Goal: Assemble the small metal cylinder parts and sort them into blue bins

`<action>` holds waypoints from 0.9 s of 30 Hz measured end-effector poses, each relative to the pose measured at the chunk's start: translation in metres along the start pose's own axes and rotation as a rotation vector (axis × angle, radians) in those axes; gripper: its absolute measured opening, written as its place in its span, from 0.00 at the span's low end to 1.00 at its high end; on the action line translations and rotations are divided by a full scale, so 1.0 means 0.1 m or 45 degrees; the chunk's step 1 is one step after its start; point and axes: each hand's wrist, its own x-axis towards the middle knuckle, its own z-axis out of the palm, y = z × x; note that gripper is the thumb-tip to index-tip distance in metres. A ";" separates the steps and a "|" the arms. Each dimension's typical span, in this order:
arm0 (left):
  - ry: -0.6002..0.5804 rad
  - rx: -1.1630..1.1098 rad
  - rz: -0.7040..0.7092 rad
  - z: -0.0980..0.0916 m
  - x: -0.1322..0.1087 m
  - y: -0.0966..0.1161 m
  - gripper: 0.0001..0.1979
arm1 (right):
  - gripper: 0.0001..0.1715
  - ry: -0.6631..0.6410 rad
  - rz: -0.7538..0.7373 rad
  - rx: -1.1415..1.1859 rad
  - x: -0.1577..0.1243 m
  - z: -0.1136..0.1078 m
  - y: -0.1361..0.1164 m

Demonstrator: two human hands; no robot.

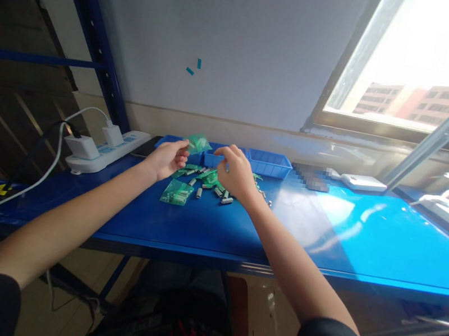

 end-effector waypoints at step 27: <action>-0.474 1.558 0.889 0.03 -0.10 -0.40 0.16 | 0.22 -0.657 0.754 -0.254 -0.10 -0.50 0.97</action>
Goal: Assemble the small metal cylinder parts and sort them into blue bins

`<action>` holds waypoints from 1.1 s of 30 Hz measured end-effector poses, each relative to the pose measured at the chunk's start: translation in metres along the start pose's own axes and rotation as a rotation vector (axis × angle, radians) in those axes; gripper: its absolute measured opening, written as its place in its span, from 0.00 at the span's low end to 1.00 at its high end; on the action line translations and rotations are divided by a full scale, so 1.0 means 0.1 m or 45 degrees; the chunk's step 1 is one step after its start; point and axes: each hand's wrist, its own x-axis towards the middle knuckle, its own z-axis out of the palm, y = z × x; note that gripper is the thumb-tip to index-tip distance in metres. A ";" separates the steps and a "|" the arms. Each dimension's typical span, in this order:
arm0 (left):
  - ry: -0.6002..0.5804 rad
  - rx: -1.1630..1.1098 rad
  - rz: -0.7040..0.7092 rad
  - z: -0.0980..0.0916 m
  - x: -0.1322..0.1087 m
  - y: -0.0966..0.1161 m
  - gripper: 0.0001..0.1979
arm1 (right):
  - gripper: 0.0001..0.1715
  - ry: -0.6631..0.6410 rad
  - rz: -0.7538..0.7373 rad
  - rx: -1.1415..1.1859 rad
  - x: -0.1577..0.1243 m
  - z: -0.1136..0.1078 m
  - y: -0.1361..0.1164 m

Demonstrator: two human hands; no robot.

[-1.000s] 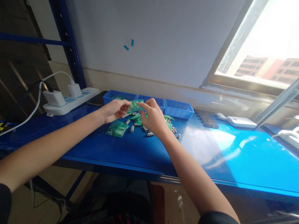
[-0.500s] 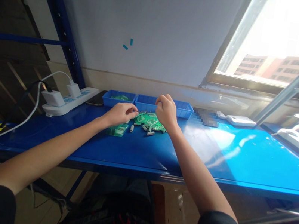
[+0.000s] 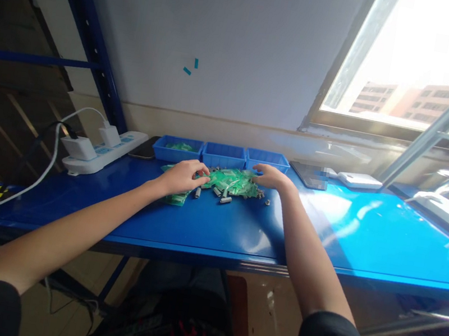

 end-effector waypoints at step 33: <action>0.417 -0.936 -0.307 -0.12 0.09 0.11 0.10 | 0.21 0.297 -0.301 0.722 -0.31 0.29 -1.05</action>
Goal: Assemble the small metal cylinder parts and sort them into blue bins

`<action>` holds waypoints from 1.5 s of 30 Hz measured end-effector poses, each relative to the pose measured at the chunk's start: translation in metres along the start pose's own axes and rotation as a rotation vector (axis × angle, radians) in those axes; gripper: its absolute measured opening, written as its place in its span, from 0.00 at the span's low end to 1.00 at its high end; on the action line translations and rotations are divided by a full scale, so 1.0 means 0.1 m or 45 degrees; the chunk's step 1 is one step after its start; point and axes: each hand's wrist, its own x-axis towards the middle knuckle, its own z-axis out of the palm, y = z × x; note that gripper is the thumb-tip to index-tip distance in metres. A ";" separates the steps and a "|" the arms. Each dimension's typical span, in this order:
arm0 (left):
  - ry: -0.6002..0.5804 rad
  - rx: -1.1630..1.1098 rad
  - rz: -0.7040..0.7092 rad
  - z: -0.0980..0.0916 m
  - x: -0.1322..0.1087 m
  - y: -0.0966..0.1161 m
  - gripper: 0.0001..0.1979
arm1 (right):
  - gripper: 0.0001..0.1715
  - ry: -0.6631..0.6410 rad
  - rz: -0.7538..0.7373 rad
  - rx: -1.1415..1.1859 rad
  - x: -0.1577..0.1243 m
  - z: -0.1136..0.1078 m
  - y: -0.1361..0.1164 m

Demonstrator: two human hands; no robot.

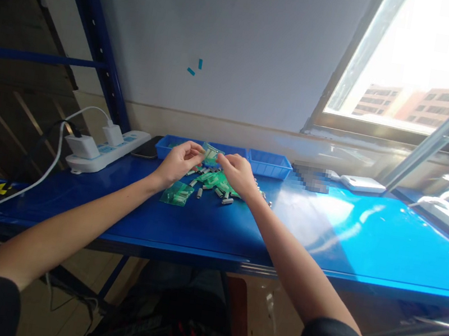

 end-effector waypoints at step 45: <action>-0.353 -0.114 -0.770 -0.02 0.00 0.02 0.26 | 0.16 0.178 -0.454 -0.180 -0.13 0.11 -0.11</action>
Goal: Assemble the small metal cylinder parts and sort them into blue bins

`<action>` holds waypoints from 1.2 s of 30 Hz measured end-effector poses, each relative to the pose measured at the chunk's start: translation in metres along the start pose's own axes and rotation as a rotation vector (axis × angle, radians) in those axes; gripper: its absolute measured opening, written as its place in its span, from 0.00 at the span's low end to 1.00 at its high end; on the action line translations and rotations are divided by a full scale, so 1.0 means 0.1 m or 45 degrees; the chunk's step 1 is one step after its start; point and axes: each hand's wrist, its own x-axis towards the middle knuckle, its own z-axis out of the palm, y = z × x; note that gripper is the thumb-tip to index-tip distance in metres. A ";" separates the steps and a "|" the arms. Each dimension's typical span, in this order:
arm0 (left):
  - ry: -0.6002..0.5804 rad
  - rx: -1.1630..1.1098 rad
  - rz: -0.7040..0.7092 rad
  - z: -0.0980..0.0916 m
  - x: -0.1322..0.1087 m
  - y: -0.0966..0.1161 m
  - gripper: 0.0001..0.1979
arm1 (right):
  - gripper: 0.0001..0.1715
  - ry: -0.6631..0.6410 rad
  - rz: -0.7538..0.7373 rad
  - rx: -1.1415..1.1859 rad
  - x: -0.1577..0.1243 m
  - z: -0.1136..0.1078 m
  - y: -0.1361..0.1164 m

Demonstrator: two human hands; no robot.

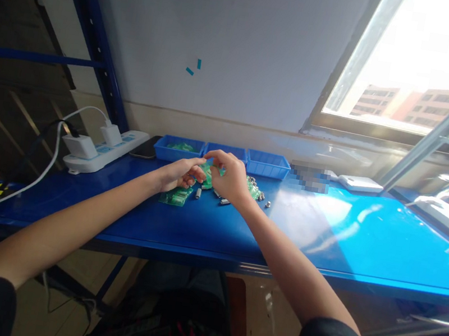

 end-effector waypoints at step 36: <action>0.432 -0.415 0.353 -0.29 0.05 0.13 0.06 | 0.26 -0.127 -0.075 -0.345 0.01 0.03 0.31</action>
